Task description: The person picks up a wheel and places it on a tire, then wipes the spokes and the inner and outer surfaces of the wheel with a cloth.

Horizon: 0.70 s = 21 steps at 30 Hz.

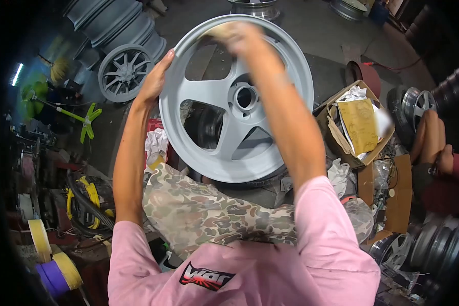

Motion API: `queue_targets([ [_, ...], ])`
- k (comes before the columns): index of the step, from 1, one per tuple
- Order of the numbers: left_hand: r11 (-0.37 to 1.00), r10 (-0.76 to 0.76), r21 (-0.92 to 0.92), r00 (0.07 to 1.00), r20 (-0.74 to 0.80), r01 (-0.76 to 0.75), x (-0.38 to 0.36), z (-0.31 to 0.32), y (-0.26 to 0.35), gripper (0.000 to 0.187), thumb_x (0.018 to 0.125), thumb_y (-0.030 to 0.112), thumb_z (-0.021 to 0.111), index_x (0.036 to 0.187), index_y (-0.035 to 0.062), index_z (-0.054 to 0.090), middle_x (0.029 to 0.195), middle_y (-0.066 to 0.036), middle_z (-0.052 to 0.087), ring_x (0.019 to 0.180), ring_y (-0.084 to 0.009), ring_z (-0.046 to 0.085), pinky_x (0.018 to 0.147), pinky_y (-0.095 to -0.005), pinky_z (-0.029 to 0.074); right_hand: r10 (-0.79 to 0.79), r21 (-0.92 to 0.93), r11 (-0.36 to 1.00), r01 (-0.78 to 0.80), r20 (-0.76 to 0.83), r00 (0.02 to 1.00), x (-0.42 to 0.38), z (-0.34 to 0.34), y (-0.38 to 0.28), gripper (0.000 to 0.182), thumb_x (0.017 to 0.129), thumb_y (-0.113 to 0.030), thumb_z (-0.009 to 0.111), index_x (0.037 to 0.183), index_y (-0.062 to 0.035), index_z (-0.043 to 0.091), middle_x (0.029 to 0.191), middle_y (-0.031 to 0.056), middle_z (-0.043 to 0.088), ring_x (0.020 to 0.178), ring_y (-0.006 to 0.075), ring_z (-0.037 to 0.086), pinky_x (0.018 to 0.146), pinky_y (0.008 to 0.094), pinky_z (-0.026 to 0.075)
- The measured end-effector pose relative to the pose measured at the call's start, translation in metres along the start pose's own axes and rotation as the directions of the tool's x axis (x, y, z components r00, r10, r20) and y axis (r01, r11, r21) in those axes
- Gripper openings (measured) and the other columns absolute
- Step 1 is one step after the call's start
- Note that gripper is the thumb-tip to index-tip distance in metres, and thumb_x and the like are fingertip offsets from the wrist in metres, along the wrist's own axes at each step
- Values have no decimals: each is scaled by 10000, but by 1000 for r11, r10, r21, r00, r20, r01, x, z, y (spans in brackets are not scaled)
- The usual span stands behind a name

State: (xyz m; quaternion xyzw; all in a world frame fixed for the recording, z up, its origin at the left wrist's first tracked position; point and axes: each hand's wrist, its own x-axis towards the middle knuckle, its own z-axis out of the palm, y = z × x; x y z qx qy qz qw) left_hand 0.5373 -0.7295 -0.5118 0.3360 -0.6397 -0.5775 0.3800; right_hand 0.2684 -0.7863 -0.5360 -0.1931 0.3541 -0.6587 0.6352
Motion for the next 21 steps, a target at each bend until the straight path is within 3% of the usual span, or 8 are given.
queue_targets([
  [1, 999, -33, 34, 999, 2, 33, 3, -3, 1, 626, 1101, 491, 445, 1479, -1, 526, 1390, -96, 604, 1250, -164, 554, 1094, -294, 399, -102, -313, 946, 81, -50, 994, -29, -7, -31, 288, 1006, 39, 464, 1236, 210, 487, 1228, 308, 610, 1092, 417, 689, 1001, 445, 614],
  [2, 995, -66, 73, 998, 7, 65, 5, -4, 2, 628, 1102, 488, 443, 1479, -8, 524, 1397, -98, 600, 1255, -170, 551, 1097, -295, 395, -19, 549, 818, 171, -272, 962, 9, -46, -41, 333, 990, 62, 464, 1271, 240, 451, 1234, 340, 609, 1111, 451, 672, 1031, 454, 599],
  [5, 987, 18, 162, 999, -41, -11, 10, -9, -3, 606, 1106, 466, 447, 1474, -9, 532, 1390, -104, 605, 1253, -177, 550, 1094, -292, 394, -402, -41, 898, 438, -481, 779, -4, -106, -26, 347, 1004, -4, 502, 1290, 191, 530, 1256, 324, 631, 1165, 402, 660, 990, 444, 600],
  [7, 983, 35, 182, 998, -53, -24, 10, -11, -10, 597, 1106, 453, 450, 1468, -14, 536, 1379, -109, 613, 1253, -177, 549, 1095, -293, 394, -739, -931, 262, 255, -24, 673, -55, -103, -7, 315, 1011, -90, 560, 1255, 89, 647, 1251, 278, 665, 1197, 364, 654, 981, 437, 559],
  [8, 976, 70, 211, 996, -59, -56, 14, -13, -10, 588, 1107, 441, 453, 1463, -19, 541, 1367, -114, 621, 1253, -176, 549, 1096, -293, 393, -736, -930, 264, 254, -25, 676, -48, -97, 2, 315, 1011, -90, 560, 1255, 89, 647, 1251, 278, 665, 1197, 364, 654, 981, 437, 559],
  [10, 966, 99, 244, 993, -61, -81, 12, -14, -5, 578, 1107, 428, 456, 1458, -24, 546, 1356, -119, 629, 1253, -175, 548, 1097, -294, 393, -705, -744, -222, 630, 569, 424, -34, -78, 27, 281, 1019, -162, 588, 1209, 2, 714, 1282, 242, 671, 1205, 356, 651, 1003, 429, 507],
  [17, 939, 98, 337, 994, -53, -74, 17, -21, -8, 572, 1105, 438, 452, 1444, -10, 564, 1348, -119, 635, 1264, -186, 542, 1107, -301, 383, -692, -689, -317, 651, 638, 338, -93, -72, 102, 323, 981, -89, 610, 1259, 62, 674, 1360, 223, 639, 1330, 395, 563, 1109, 448, 459],
  [21, 949, 52, 310, 999, 15, -54, 14, -17, -2, 588, 1095, 455, 463, 1427, -18, 573, 1332, -115, 642, 1266, -197, 539, 1114, -314, 374, -719, -735, -145, 662, 538, 440, -59, -79, 79, 299, 1022, -84, 574, 1285, 21, 672, 1356, 245, 636, 1341, 397, 560, 1164, 450, 402],
])
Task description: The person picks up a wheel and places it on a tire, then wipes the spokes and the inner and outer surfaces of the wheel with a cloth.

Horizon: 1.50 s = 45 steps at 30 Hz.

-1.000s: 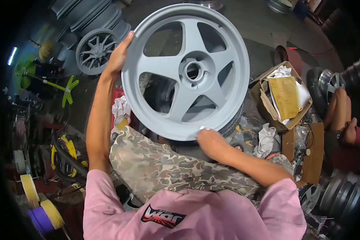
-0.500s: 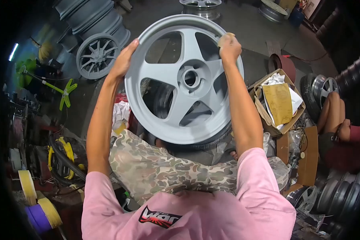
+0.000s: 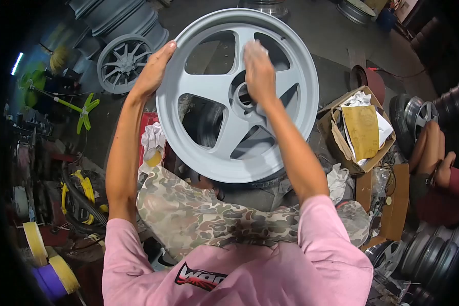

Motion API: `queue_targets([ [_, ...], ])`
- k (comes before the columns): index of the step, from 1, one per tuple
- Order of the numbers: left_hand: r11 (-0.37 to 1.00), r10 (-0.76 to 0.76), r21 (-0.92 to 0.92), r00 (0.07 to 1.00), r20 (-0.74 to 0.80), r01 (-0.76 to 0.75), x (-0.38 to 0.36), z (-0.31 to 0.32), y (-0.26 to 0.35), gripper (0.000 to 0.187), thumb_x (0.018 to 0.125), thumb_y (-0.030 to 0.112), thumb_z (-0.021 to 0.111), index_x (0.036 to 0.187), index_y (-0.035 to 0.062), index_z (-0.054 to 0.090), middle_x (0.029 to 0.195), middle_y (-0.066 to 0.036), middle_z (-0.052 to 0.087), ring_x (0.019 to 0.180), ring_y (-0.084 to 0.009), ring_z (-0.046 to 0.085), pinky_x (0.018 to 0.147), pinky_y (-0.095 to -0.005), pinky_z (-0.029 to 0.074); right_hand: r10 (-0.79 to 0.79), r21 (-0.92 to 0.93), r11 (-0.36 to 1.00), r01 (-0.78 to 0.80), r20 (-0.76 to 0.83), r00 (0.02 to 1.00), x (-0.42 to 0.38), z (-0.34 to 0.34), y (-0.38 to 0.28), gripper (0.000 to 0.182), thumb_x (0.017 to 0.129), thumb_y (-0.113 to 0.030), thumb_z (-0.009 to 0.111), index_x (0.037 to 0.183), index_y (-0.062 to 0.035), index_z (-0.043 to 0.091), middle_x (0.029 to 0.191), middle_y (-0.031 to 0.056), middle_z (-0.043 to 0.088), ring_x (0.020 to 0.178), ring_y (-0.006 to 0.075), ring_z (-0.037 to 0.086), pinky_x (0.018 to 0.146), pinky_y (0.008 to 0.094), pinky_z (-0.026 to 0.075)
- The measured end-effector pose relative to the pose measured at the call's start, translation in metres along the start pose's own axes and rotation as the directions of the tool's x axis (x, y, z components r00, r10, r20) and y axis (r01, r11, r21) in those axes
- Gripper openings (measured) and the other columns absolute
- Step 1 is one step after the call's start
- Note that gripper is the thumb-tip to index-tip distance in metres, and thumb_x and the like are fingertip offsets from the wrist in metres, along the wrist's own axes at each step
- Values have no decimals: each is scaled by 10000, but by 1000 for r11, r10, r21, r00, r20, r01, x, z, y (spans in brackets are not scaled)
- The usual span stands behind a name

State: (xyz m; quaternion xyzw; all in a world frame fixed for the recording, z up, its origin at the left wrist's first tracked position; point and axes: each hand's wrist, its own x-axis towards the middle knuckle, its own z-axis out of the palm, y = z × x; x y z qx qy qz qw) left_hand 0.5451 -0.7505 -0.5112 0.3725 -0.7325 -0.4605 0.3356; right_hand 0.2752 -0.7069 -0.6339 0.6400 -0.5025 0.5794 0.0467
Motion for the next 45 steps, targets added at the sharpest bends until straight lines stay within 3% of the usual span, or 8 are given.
queue_targets([
  [17, 997, -67, -59, 985, -157, 58, 7, -13, -17, 514, 1092, 400, 515, 1361, -22, 629, 1183, -58, 683, 1087, -120, 583, 968, -267, 453, -406, 114, 913, 392, 331, 852, -37, 6, -68, 436, 923, -48, 623, 1356, 7, 615, 1451, 185, 584, 1383, 334, 532, 1184, 467, 403],
  [19, 998, -31, -55, 981, -190, 20, 9, -5, -18, 499, 1095, 399, 511, 1349, -11, 642, 1177, -44, 680, 1074, -109, 581, 957, -260, 452, 129, 36, 989, -145, 286, 949, -37, -24, -9, 396, 977, -81, 576, 1362, 4, 614, 1464, 200, 571, 1386, 355, 527, 1183, 452, 399],
  [26, 994, -55, -102, 977, -206, 35, -4, -6, -10, 507, 1091, 406, 521, 1354, -11, 640, 1211, -49, 679, 1096, -115, 591, 981, -261, 450, -243, 157, 967, 200, 345, 907, -83, -4, -95, 448, 931, -23, 624, 1377, 11, 601, 1522, 200, 517, 1460, 383, 435, 1224, 500, 325],
  [31, 996, -16, -88, 976, -219, -4, 5, -7, -15, 515, 1089, 409, 525, 1370, -9, 633, 1236, -55, 677, 1116, -120, 595, 1000, -261, 445, -218, 90, 976, 200, 491, 843, -153, -89, -59, 409, 943, -47, 659, 1346, 10, 625, 1468, 192, 573, 1370, 378, 541, 1162, 479, 428],
  [35, 995, -30, -95, 982, -189, 12, 1, -14, -17, 512, 1092, 402, 520, 1378, -8, 628, 1266, -69, 673, 1142, -125, 592, 1021, -267, 437, 157, 24, 986, -165, 195, 968, -133, -72, -75, 419, 925, -36, 656, 1343, -12, 645, 1468, 214, 570, 1386, 346, 539, 1188, 466, 401],
  [37, 996, -25, -94, 980, -198, 7, 4, -15, -16, 512, 1094, 401, 517, 1377, -11, 628, 1276, -73, 672, 1150, -128, 591, 1025, -269, 435, -234, -10, 965, 263, 427, 873, -152, -51, -91, 412, 932, -60, 656, 1340, -15, 641, 1471, 195, 572, 1388, 339, 536, 1197, 467, 396],
  [40, 991, -56, -132, 981, -188, 31, 6, -19, -23, 531, 1094, 407, 513, 1385, -24, 618, 1296, -81, 670, 1178, -140, 592, 1042, -267, 423, -510, 432, 854, 289, 592, 624, -147, -56, -99, 342, 934, -100, 662, 1270, -34, 662, 1466, 133, 587, 1414, 327, 507, 1207, 468, 394],
  [45, 990, -83, -128, 980, -181, 61, 9, -20, -24, 557, 1095, 406, 507, 1416, -43, 585, 1323, -99, 662, 1217, -152, 589, 1080, -268, 403, -227, 82, 973, 214, 466, 855, -126, -52, -74, 360, 937, -106, 641, 1290, -36, 646, 1467, 141, 585, 1393, 329, 528, 1205, 463, 400],
])
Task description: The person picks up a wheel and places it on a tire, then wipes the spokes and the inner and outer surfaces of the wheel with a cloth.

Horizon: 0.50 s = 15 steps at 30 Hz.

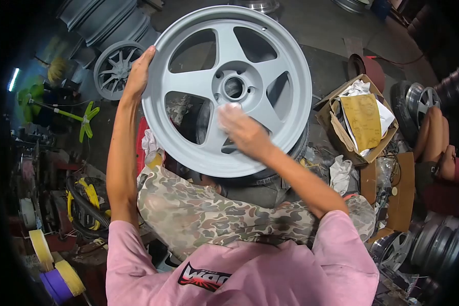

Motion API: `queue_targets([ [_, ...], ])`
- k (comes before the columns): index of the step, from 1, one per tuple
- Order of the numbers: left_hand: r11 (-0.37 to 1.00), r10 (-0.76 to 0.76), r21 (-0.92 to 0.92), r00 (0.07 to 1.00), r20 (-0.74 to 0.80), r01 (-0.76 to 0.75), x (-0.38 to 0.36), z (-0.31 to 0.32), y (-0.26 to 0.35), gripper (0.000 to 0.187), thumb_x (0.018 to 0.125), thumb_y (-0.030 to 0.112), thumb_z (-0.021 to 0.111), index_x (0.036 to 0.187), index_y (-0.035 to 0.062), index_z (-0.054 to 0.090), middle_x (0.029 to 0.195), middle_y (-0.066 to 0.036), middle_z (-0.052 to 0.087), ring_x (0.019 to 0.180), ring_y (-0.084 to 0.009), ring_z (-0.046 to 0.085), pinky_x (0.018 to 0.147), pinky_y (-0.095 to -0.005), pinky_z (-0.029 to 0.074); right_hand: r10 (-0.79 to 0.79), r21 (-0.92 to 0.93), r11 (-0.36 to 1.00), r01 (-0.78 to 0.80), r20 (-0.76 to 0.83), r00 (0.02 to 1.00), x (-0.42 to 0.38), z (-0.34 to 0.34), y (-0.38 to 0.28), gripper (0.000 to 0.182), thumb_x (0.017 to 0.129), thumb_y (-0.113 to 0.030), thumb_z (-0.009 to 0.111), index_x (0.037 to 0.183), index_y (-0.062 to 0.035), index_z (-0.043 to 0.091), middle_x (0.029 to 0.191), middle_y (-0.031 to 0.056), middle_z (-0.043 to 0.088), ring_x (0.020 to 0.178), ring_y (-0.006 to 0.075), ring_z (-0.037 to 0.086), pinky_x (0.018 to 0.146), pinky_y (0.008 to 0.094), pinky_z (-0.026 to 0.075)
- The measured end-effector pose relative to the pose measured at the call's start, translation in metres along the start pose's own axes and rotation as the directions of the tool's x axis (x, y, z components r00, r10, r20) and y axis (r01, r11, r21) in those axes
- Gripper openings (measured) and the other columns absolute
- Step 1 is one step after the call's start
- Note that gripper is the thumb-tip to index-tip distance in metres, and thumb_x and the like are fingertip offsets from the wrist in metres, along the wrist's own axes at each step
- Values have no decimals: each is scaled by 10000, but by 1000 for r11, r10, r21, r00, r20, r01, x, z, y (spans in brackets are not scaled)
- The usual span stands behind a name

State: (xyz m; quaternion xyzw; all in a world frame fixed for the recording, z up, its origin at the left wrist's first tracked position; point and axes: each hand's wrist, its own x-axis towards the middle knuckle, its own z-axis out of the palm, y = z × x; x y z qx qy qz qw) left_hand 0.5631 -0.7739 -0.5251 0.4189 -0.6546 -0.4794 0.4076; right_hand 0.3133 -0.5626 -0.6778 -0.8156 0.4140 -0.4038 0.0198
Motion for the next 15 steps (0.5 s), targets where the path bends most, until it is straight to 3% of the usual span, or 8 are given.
queue_targets([
  [2, 1000, 6, 4, 1000, -12, -6, 5, -11, -10, 557, 1096, 405, 506, 1417, -44, 583, 1323, -100, 662, 1214, -152, 590, 1079, -270, 405, -229, 290, 931, 220, -5, 974, -1, 27, -27, 365, 926, -89, 640, 1287, -36, 646, 1453, 157, 592, 1384, 337, 535, 1183, 473, 422],
  [4, 1000, 4, 5, 1000, -8, -4, 4, -6, -7, 558, 1097, 403, 505, 1418, -46, 581, 1323, -102, 662, 1212, -153, 590, 1078, -272, 407, -239, 308, 930, 200, 94, 966, 3, 14, -31, 350, 931, -89, 644, 1276, -29, 645, 1420, 168, 614, 1357, 339, 561, 1154, 468, 452],
  [6, 996, -74, -53, 997, 4, 74, -1, -5, -2, 559, 1097, 402, 506, 1423, -45, 578, 1320, -104, 663, 1201, -152, 596, 1075, -274, 411, -80, -37, 996, 78, -47, 996, -12, 7, 2, 289, 953, -81, 641, 1231, -12, 670, 1377, 178, 639, 1326, 329, 589, 1146, 442, 461],
  [7, 1000, -6, -1, 1000, -13, 6, 2, -4, -4, 543, 1100, 394, 501, 1419, -37, 586, 1305, -100, 671, 1173, -146, 609, 1054, -271, 427, 192, 43, 981, -189, -71, 979, -27, -1, 8, 289, 984, -61, 609, 1252, 24, 676, 1388, 213, 629, 1335, 357, 580, 1151, 433, 444],
  [8, 1000, -5, -5, 1000, -13, 5, 2, -5, -7, 543, 1100, 394, 501, 1419, -37, 586, 1305, -100, 671, 1173, -146, 609, 1054, -271, 427, 191, 39, 981, -189, -68, 979, -43, -2, 6, 289, 984, -61, 609, 1252, 24, 676, 1388, 213, 629, 1335, 357, 580, 1151, 433, 444],
  [10, 1000, -2, 6, 999, -35, 2, 2, -3, -5, 531, 1101, 388, 498, 1405, -36, 598, 1285, -98, 678, 1150, -145, 619, 1032, -267, 440, 628, 104, 767, -633, -322, 708, -63, -4, -5, 315, 1008, -32, 570, 1297, 61, 656, 1421, 259, 591, 1366, 401, 541, 1160, 447, 416],
  [13, 1000, -22, -22, 1000, 3, 22, -5, -2, 2, 530, 1100, 390, 499, 1394, -38, 606, 1277, -94, 679, 1142, -144, 620, 1019, -267, 446, 749, 88, 615, -784, -375, 546, -66, 13, -29, 345, 1034, -53, 541, 1339, 95, 603, 1447, 289, 554, 1395, 422, 499, 1131, 451, 431],
  [15, 1000, -11, -1, 1000, -10, 11, -8, 1, 1, 529, 1100, 391, 499, 1390, -38, 609, 1267, -90, 682, 1134, -140, 621, 1011, -265, 450, 689, 73, 671, -737, -426, 586, -45, 22, -23, 348, 1031, -51, 545, 1341, 96, 603, 1441, 304, 549, 1389, 434, 500, 1149, 457, 414],
])
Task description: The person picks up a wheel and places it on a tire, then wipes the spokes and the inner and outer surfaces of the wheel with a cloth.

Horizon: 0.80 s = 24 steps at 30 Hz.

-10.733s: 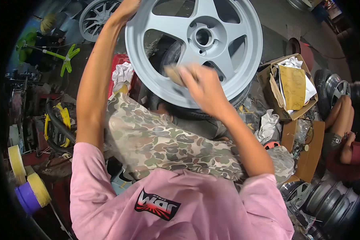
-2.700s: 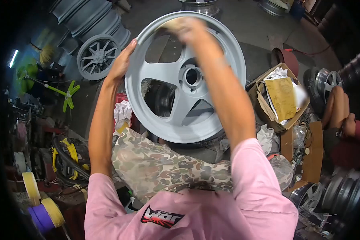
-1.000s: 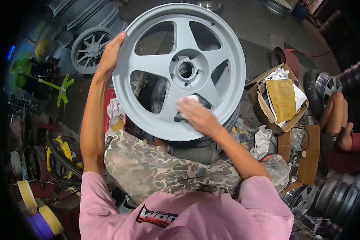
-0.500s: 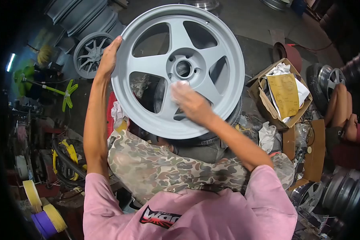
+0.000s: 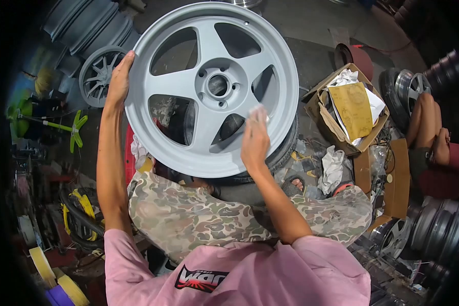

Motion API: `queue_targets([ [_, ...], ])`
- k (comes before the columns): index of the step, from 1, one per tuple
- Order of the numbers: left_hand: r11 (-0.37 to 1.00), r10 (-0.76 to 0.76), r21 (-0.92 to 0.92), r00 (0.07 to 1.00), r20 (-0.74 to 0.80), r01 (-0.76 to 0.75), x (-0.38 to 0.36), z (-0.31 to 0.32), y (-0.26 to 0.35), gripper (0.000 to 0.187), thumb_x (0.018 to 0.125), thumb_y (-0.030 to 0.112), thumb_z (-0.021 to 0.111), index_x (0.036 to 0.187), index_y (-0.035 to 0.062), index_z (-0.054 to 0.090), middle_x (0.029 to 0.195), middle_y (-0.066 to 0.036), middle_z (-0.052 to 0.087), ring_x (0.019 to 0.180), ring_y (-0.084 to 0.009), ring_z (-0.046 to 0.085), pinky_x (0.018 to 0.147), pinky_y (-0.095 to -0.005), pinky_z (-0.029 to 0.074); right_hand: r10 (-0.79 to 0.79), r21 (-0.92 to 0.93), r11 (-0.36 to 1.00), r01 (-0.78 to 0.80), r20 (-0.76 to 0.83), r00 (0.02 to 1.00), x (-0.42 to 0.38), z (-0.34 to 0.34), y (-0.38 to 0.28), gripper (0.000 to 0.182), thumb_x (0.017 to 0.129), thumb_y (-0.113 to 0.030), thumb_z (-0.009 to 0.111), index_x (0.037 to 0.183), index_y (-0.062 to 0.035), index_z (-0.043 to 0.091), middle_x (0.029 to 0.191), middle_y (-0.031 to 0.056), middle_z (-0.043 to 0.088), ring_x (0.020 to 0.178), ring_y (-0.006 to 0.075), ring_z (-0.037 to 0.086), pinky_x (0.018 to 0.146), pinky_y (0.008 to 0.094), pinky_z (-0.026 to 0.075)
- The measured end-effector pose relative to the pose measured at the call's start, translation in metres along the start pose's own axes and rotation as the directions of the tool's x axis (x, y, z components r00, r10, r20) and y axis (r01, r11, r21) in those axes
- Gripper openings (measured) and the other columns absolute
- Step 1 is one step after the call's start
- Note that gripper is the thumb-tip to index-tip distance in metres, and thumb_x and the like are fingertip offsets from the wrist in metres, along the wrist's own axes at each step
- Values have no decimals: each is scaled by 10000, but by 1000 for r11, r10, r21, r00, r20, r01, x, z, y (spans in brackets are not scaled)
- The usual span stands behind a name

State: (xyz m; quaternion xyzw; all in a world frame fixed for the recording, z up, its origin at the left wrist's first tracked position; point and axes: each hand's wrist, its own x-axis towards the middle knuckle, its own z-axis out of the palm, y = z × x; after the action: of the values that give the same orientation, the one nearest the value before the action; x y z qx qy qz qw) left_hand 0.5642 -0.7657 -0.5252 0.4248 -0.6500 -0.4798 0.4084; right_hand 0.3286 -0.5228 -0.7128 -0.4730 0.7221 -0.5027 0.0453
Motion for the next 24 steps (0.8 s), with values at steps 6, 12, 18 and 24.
queue_targets([
  [6, 999, 24, 34, 1000, 6, -25, -3, 9, 7, 522, 1098, 391, 501, 1389, -27, 614, 1248, -81, 687, 1120, -133, 623, 998, -264, 457, -254, 39, 964, 264, -178, 951, 141, 27, 17, 333, 1035, -85, 548, 1304, 101, 615, 1389, 319, 577, 1322, 473, 544, 1129, 476, 433],
  [12, 998, 45, 42, 999, -21, -44, -5, 8, 5, 517, 1103, 386, 494, 1393, -25, 613, 1230, -75, 688, 1099, -120, 616, 983, -256, 459, -391, -29, 913, 407, -348, 852, 145, 44, 0, 275, 1050, -138, 496, 1090, 76, 664, 1133, 315, 667, 1073, 495, 635, 924, 519, 501],
  [18, 998, 31, 48, 1000, -4, -31, -13, 12, 11, 510, 1107, 369, 494, 1380, -45, 613, 1234, -63, 680, 1103, -112, 604, 990, -251, 450, 82, 86, 993, -79, -22, 996, 162, 15, 13, 313, 1051, -159, 518, 1200, 74, 665, 1229, 318, 658, 1207, 477, 608, 1012, 477, 495],
  [24, 995, 91, 41, 996, -12, -91, -15, 13, 12, 489, 1101, 396, 512, 1323, -17, 651, 1154, -22, 664, 1064, -98, 575, 971, -247, 436, -377, 134, 906, 401, -172, 910, 137, 39, -15, 268, 1012, -63, 594, 1228, 69, 683, 1351, 259, 629, 1284, 444, 583, 1094, 484, 460],
])
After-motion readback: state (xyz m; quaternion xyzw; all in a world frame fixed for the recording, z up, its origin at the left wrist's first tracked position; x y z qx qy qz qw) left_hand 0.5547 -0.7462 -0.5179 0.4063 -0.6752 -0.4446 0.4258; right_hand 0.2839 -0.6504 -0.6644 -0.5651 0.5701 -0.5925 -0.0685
